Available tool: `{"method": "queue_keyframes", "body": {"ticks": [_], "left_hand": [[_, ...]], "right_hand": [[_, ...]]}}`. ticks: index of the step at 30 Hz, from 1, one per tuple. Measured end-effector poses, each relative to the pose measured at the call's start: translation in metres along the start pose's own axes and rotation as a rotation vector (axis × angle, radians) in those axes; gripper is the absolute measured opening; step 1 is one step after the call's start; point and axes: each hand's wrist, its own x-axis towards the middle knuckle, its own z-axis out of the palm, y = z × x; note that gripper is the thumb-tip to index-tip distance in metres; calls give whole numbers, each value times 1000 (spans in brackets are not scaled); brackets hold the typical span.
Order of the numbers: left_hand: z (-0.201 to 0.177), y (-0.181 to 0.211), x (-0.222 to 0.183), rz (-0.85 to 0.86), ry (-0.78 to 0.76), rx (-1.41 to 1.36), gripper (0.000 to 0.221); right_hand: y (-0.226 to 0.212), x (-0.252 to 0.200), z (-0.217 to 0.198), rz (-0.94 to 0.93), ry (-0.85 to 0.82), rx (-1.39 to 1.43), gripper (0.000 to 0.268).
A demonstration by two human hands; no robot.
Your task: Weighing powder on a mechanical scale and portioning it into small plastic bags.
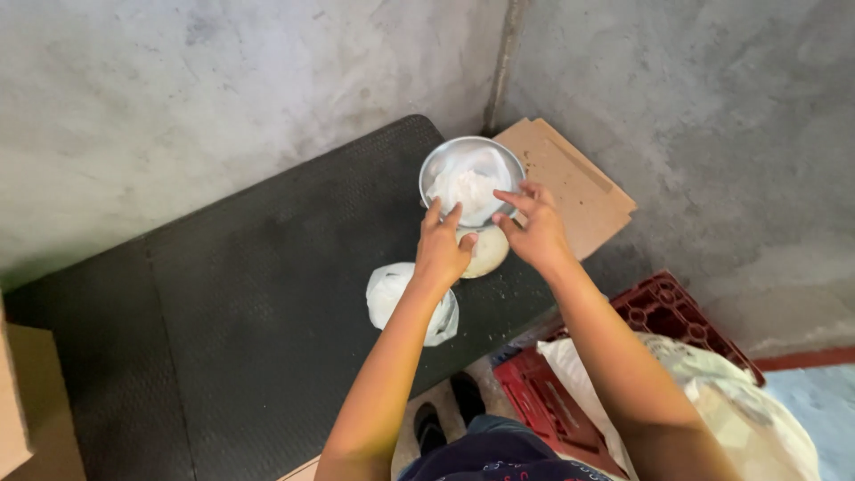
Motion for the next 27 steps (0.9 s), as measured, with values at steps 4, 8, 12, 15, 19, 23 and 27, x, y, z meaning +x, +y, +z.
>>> {"method": "queue_keyframes", "body": {"ticks": [4, 8, 12, 15, 19, 23, 27], "left_hand": [[16, -4, 35, -45, -106, 133, 66], [31, -29, 71, -78, -154, 167, 63], [-4, -21, 95, -31, 104, -100, 44], [-49, 7, 103, 95, 274, -198, 33], [-83, 32, 97, 93, 247, -277, 35], [-62, 13, 93, 35, 257, -392, 37], [-37, 26, 92, 44, 172, -580, 40]], "right_hand": [[44, 44, 32, 14, -52, -81, 35], [90, 80, 50, 116, -246, -202, 22], [98, 133, 13, -2, -227, -99, 19], [59, 159, -42, -1, -100, 111, 22], [54, 159, -77, -8, 19, 227, 16], [93, 116, -40, 49, -212, 186, 57], [65, 82, 29, -363, -177, 20, 108]]}}
